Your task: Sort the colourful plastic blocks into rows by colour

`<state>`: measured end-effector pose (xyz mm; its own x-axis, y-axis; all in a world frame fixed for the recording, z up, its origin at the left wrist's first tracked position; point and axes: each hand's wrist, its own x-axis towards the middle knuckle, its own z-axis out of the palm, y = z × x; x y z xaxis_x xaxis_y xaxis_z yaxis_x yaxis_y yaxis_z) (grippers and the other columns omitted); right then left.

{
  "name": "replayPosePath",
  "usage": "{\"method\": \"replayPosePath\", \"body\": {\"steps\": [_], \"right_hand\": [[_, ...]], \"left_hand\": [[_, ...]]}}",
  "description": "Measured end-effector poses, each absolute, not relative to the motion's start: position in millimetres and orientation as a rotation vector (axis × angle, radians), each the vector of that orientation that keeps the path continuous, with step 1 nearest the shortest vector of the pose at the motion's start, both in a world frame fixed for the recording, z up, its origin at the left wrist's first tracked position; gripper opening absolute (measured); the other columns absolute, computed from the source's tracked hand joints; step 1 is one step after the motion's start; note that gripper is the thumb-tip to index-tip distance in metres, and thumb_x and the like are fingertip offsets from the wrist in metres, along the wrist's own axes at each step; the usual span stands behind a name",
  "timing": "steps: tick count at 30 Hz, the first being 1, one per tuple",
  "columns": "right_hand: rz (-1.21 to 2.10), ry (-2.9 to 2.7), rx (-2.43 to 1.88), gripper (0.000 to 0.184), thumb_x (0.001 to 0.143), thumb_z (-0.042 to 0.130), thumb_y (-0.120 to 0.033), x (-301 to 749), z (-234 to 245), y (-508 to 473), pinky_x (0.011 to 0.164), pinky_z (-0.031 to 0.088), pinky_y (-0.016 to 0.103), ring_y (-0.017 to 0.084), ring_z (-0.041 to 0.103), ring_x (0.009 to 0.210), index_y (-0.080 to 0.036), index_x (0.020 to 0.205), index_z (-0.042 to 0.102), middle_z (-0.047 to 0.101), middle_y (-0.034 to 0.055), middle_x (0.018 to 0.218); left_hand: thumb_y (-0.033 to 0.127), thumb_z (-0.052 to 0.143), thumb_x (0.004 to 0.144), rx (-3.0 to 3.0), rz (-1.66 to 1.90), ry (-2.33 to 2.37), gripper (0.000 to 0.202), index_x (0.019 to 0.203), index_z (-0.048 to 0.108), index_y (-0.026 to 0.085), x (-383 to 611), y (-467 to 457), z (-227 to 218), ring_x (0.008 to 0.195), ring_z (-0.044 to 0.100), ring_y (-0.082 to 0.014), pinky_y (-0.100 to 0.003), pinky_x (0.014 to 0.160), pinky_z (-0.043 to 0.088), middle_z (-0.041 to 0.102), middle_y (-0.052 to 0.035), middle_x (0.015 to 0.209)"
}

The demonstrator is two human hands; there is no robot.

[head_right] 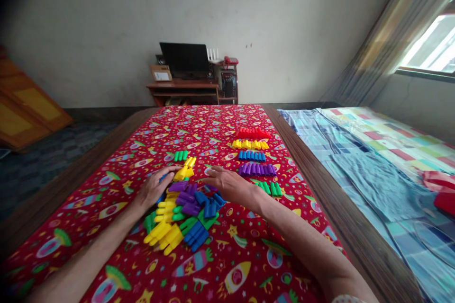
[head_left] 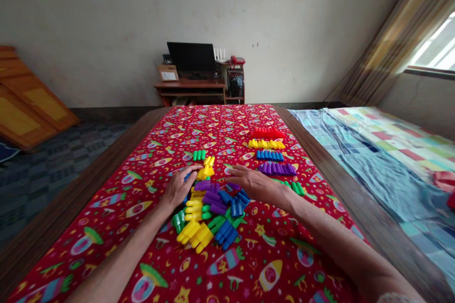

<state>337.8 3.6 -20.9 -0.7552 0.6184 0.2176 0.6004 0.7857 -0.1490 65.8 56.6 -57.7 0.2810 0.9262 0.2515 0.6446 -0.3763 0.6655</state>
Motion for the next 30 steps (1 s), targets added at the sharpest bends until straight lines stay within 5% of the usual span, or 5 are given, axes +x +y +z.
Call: {"method": "replayPosePath", "body": {"steps": [10, 21, 27, 30], "right_hand": [[0.007, -2.929, -0.936, 0.036, 0.088, 0.051, -0.005, 339.9, -19.0, 25.9, 0.080, 0.049, 0.029, 0.018, 0.062, 0.094, -0.019, 0.120, 0.061, 0.070, 0.0070, 0.097], [-0.069, -2.553, -1.120, 0.044, 0.091, 0.058, -0.021, 438.8, 7.1, 16.5, 0.090, 0.052, 0.041, 0.024, 0.061, 0.109, -0.017, 0.134, 0.052, 0.065, 0.0151, 0.120], [-0.059, -2.568, -1.350, 0.048, 0.089, 0.058, -0.018, 484.0, -3.7, 9.0, 0.079, 0.056, 0.036, 0.021, 0.068, 0.088, -0.020, 0.137, 0.051, 0.071, 0.0112, 0.102], [-0.007, -2.625, -1.377, 0.049, 0.090, 0.058, -0.022, 488.0, -10.6, 10.0, 0.082, 0.055, 0.036, 0.022, 0.067, 0.093, -0.021, 0.138, 0.050, 0.070, 0.0113, 0.106]], "left_hand": [[0.052, 0.038, 0.084, 2.123, 0.877, 1.404, 0.050, 0.103, 0.069, 0.018, 65.9, 56.7, -57.2, 0.105, 0.064, -0.0264, -0.037, 0.096, 0.049, 0.071, -0.0082, 0.112], [0.052, 0.037, 0.084, 2.111, 0.863, 1.409, 0.050, 0.105, 0.069, 0.019, 66.9, 54.9, -54.8, 0.103, 0.065, -0.0256, -0.036, 0.094, 0.049, 0.072, -0.0070, 0.110], [0.052, 0.037, 0.084, 2.117, 0.853, 1.422, 0.050, 0.105, 0.069, 0.019, 66.5, 55.3, -56.1, 0.102, 0.065, -0.0252, -0.035, 0.093, 0.050, 0.072, -0.0067, 0.111], [0.053, 0.037, 0.084, 2.117, 0.859, 1.430, 0.051, 0.105, 0.069, 0.020, 65.7, 55.8, -57.6, 0.103, 0.065, -0.0253, -0.035, 0.093, 0.050, 0.072, -0.0067, 0.110]]}}
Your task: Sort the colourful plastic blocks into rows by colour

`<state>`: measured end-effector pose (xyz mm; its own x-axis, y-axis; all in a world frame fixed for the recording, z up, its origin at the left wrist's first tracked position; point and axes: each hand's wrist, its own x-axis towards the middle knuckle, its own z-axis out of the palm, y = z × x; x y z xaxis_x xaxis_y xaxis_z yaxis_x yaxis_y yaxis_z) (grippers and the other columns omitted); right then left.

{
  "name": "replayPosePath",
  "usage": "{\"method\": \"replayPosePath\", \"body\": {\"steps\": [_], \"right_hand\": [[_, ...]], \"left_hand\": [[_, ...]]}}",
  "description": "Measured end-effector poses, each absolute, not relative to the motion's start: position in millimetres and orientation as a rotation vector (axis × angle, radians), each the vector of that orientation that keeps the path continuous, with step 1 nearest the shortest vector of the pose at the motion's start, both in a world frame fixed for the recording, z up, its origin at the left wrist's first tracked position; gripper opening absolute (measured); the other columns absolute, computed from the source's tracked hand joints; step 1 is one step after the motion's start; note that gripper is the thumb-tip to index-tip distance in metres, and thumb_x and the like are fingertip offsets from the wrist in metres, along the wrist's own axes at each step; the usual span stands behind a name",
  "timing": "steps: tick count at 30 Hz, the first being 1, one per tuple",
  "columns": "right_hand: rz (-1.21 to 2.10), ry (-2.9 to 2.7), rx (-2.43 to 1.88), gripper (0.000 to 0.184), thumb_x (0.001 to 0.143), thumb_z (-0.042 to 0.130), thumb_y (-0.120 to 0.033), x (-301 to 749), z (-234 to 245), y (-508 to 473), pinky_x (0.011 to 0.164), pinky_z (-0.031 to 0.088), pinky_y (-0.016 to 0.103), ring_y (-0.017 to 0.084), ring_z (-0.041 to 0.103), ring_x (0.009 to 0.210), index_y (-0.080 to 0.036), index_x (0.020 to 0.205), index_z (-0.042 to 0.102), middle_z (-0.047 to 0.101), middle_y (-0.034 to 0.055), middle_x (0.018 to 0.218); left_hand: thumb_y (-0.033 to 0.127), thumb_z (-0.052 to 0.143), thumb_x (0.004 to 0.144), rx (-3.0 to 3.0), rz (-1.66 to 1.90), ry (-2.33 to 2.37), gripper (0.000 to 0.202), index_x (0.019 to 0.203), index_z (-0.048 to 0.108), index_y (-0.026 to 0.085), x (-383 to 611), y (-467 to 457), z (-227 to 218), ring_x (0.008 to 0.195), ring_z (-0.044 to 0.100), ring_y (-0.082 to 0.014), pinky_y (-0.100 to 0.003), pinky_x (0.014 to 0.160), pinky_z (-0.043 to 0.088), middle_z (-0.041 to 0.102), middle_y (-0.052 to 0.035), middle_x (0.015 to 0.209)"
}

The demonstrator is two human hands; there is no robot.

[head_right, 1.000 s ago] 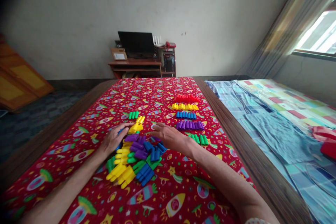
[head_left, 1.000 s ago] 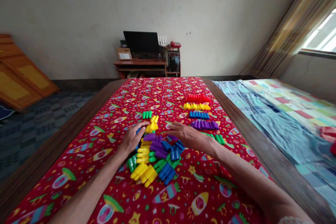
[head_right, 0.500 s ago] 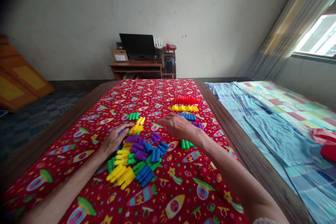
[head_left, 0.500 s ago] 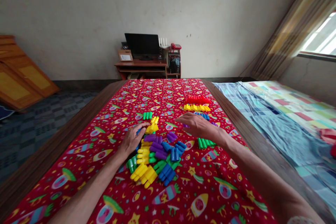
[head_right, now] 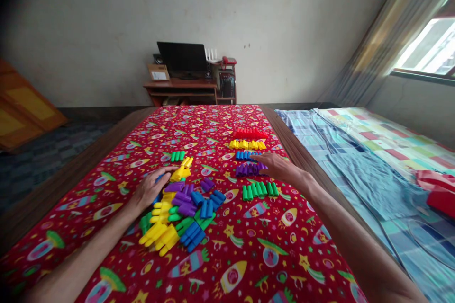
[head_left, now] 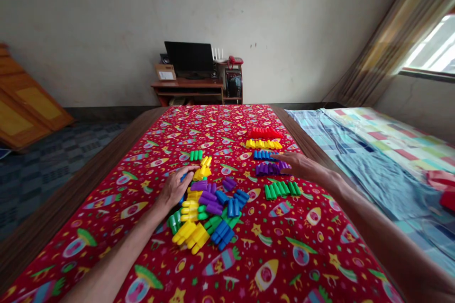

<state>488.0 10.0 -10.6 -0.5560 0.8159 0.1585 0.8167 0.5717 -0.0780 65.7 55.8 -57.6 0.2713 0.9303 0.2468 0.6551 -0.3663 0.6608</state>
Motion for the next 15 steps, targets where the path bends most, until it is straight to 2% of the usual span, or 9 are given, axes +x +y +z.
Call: {"method": "replayPosePath", "body": {"steps": [4, 9, 12, 15], "right_hand": [[0.058, -2.667, -1.399, 0.051, 0.090, 0.058, -0.026, 482.2, -14.3, 11.6, 0.085, 0.055, 0.036, 0.023, 0.067, 0.098, -0.026, 0.140, 0.048, 0.069, 0.0106, 0.111], [0.087, -2.589, -1.411, 0.047, 0.092, 0.056, -0.030, 481.3, -8.6, 8.7, 0.087, 0.055, 0.039, 0.025, 0.066, 0.102, -0.019, 0.137, 0.051, 0.067, 0.0146, 0.118], [0.009, -2.534, -1.326, 0.041, 0.095, 0.052, -0.032, 481.2, -2.6, 7.2, 0.087, 0.055, 0.039, 0.024, 0.067, 0.100, -0.019, 0.134, 0.053, 0.068, 0.0137, 0.115], [-0.071, -2.483, -1.236, 0.033, 0.098, 0.046, -0.028, 463.1, 1.6, 5.4, 0.083, 0.055, 0.037, 0.022, 0.068, 0.095, -0.017, 0.127, 0.057, 0.070, 0.0140, 0.106]], "left_hand": [[0.053, 0.037, 0.083, 2.124, 0.867, 1.417, 0.051, 0.103, 0.069, 0.019, 65.4, 56.4, -57.8, 0.102, 0.065, -0.0255, -0.036, 0.093, 0.050, 0.072, -0.0080, 0.109], [0.053, 0.037, 0.083, 2.113, 0.861, 1.426, 0.051, 0.102, 0.069, 0.018, 66.3, 56.7, -56.0, 0.102, 0.065, -0.0256, -0.037, 0.094, 0.050, 0.072, -0.0084, 0.111], [0.053, 0.037, 0.083, 2.106, 0.856, 1.412, 0.051, 0.103, 0.069, 0.019, 66.7, 56.2, -54.9, 0.102, 0.065, -0.0254, -0.036, 0.094, 0.049, 0.071, -0.0076, 0.113], [0.052, 0.038, 0.083, 2.102, 0.855, 1.409, 0.050, 0.104, 0.069, 0.019, 66.6, 55.5, -54.4, 0.102, 0.065, -0.0254, -0.035, 0.093, 0.050, 0.072, -0.0074, 0.111]]}}
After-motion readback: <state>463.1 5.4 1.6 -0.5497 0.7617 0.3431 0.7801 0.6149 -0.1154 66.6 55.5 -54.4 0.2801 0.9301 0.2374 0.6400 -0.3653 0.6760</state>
